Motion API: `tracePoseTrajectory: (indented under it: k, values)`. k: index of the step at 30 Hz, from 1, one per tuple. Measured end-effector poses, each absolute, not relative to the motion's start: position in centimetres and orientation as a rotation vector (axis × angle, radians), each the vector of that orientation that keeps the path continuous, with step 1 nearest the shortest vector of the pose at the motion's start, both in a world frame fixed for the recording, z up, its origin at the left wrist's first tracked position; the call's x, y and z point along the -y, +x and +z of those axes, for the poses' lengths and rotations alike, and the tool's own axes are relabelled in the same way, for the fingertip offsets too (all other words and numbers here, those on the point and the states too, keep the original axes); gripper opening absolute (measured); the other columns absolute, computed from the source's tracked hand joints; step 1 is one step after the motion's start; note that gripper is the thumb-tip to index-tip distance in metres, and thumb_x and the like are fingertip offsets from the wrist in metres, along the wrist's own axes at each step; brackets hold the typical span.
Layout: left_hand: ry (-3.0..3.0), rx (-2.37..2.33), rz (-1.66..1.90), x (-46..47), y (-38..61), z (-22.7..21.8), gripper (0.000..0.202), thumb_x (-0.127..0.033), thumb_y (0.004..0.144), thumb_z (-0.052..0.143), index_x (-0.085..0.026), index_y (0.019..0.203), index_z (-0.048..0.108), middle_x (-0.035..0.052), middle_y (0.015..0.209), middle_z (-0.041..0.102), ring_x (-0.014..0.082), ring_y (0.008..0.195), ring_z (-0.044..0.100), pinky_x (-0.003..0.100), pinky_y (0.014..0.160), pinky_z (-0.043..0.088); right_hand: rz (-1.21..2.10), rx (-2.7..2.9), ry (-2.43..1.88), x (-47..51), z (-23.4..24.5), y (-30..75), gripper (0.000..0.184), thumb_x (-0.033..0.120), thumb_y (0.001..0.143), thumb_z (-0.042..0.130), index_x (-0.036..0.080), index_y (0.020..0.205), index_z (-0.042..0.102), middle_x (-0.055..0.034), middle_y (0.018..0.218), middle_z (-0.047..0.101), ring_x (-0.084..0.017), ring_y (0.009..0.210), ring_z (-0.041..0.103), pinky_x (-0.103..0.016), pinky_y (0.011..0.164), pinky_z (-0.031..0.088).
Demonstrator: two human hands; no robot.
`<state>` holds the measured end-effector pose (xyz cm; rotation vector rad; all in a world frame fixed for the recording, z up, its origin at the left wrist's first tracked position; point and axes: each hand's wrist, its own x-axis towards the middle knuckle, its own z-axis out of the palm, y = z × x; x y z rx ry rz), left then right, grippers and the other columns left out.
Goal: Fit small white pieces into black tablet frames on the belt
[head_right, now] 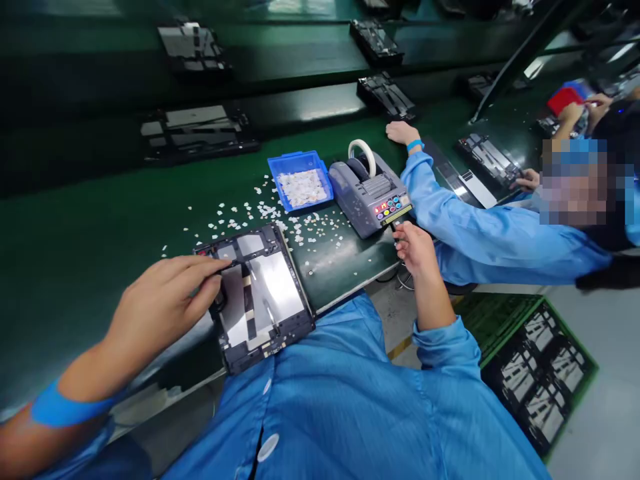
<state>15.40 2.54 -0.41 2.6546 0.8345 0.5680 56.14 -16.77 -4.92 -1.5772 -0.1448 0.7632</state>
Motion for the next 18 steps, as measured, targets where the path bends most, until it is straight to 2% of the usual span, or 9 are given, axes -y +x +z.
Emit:
tracePoseTrajectory:
  k: [4, 6, 10, 12, 15, 18]
  values:
    - [2.654, -0.748, 0.628, -2.5, 16.0, 0.1, 0.037, -0.033, 0.098, 0.057, -0.048, 0.127, 0.073, -0.0004, 0.112, 0.078, 0.0331, 0.098, 0.07, 0.056, 0.083, 0.06, 0.771, 0.148, -1.496, 15.1, -5.0, 56.2, 0.035, 0.039, 0.066, 0.084, 0.02, 0.075, 0.057, 0.006, 0.061, 0.058, -0.004, 0.045, 0.044, -0.014, 0.036, 0.028]
    - [2.647, -0.752, 0.649, -2.4, 15.5, 0.1, 0.035, -0.031, 0.097, 0.059, -0.045, 0.125, 0.074, 0.0014, 0.109, 0.079, 0.0321, 0.097, 0.071, 0.054, 0.083, 0.061, 0.73, 0.148, -1.492, 15.6, -4.6, 54.9, 0.033, 0.037, 0.066, 0.083, 0.021, 0.073, 0.055, 0.0077, 0.059, 0.055, -0.004, 0.045, 0.043, -0.013, 0.037, 0.029]
    - [2.452, -0.879, 0.667, -1.3, 15.4, -0.1, 0.024, -0.026, 0.097, 0.06, -0.03, 0.112, 0.079, 0.0051, 0.105, 0.08, 0.0263, 0.098, 0.073, 0.043, 0.087, 0.061, 0.754, 0.231, -1.493, 16.6, -4.0, 49.4, 0.027, 0.041, 0.074, 0.08, 0.02, 0.08, 0.063, 0.0034, 0.066, 0.066, -0.006, 0.046, 0.049, -0.016, 0.039, 0.035]
    - [2.218, -0.915, 0.636, -0.3, 16.6, -0.2, 0.022, -0.026, 0.096, 0.06, -0.025, 0.109, 0.078, 0.0062, 0.103, 0.08, 0.0231, 0.094, 0.073, 0.038, 0.084, 0.061, 0.854, 0.388, -1.494, 15.7, -3.7, 45.8, 0.024, 0.042, 0.082, 0.077, 0.02, 0.083, 0.068, 0.0005, 0.071, 0.071, -0.008, 0.049, 0.053, -0.019, 0.043, 0.04]
    - [1.711, -0.919, 0.568, 0.9, 19.2, -0.7, 0.026, -0.027, 0.091, 0.066, -0.02, 0.115, 0.073, 0.0076, 0.101, 0.079, 0.0176, 0.08, 0.071, 0.031, 0.073, 0.058, 1.004, 0.633, -1.496, 12.8, -3.1, 40.6, 0.024, 0.043, 0.089, 0.072, 0.02, 0.085, 0.071, -0.0016, 0.075, 0.074, -0.01, 0.053, 0.058, -0.022, 0.047, 0.044]
    - [1.265, -0.882, 0.609, 1.3, 20.8, -1.6, 0.028, -0.03, 0.086, 0.073, -0.018, 0.111, 0.07, 0.0073, 0.099, 0.076, 0.0158, 0.081, 0.07, 0.028, 0.074, 0.056, 1.099, 0.807, -1.471, 9.7, -2.6, 36.9, 0.023, 0.043, 0.092, 0.07, 0.02, 0.089, 0.073, -0.0023, 0.078, 0.077, -0.012, 0.056, 0.062, -0.023, 0.051, 0.047]
